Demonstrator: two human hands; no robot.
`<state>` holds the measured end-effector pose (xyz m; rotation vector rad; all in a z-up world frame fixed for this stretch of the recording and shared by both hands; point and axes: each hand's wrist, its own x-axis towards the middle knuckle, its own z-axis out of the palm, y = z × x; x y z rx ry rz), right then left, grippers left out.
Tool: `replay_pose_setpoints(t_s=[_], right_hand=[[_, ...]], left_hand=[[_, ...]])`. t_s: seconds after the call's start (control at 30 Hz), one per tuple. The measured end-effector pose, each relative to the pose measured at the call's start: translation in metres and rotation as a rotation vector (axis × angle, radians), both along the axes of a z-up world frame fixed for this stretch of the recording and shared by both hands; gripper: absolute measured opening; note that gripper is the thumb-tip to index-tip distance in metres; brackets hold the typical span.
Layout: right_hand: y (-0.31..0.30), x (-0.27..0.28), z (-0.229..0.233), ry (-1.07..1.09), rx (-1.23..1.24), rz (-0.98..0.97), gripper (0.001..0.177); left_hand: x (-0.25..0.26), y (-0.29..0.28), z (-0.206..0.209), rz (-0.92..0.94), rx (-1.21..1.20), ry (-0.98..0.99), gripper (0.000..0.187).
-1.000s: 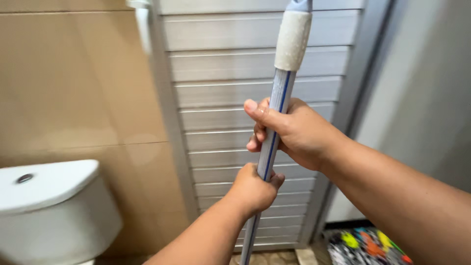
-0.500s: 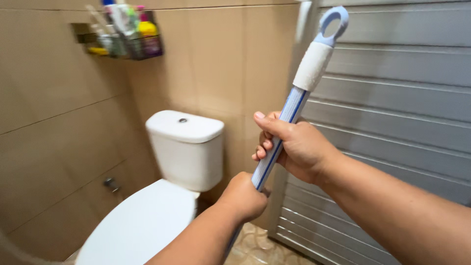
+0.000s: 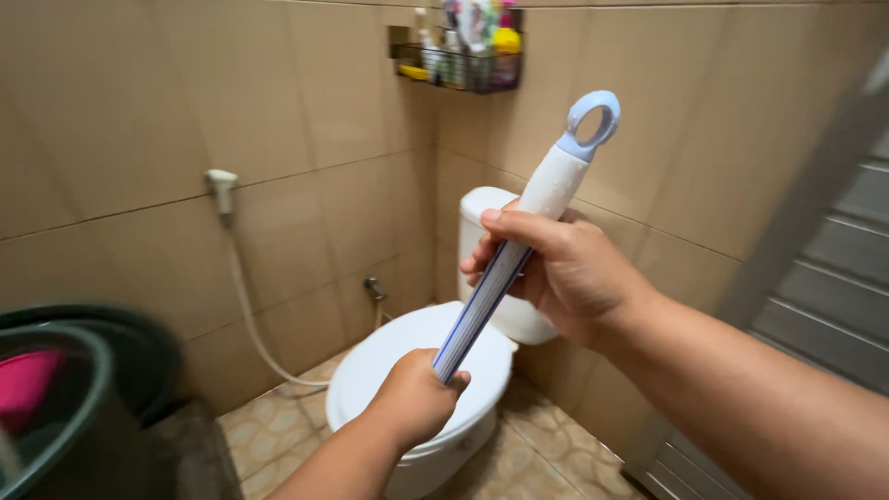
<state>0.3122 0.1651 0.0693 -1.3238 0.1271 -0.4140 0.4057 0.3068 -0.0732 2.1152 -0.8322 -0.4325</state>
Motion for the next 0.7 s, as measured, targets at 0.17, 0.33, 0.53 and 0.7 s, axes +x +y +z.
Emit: replay_pose_setpoints(t_s=[0.17, 0.33, 0.53, 0.7], right_hand=[[0.058, 0.043, -0.012, -0.061, 0.059, 0.138, 0.033], [0.107, 0.056, -0.025, -0.063, 0.022, 0.200, 0.034], [0.125, 0.070, -0.016, -0.138, -0.033, 0.396, 0.036], [0.119, 0.083, -0.018, -0.201, -0.065, 0.579, 0.034]], left_hand=[[0.014, 0.059, -0.005, 0.261, 0.001, -0.003, 0.061], [0.009, 0.110, -0.021, 0.503, -0.036, -0.018, 0.065], [0.006, 0.132, -0.036, 0.629, -0.212, -0.019, 0.024], [0.009, 0.121, -0.048, 0.759, -0.278, -0.056, 0.015]])
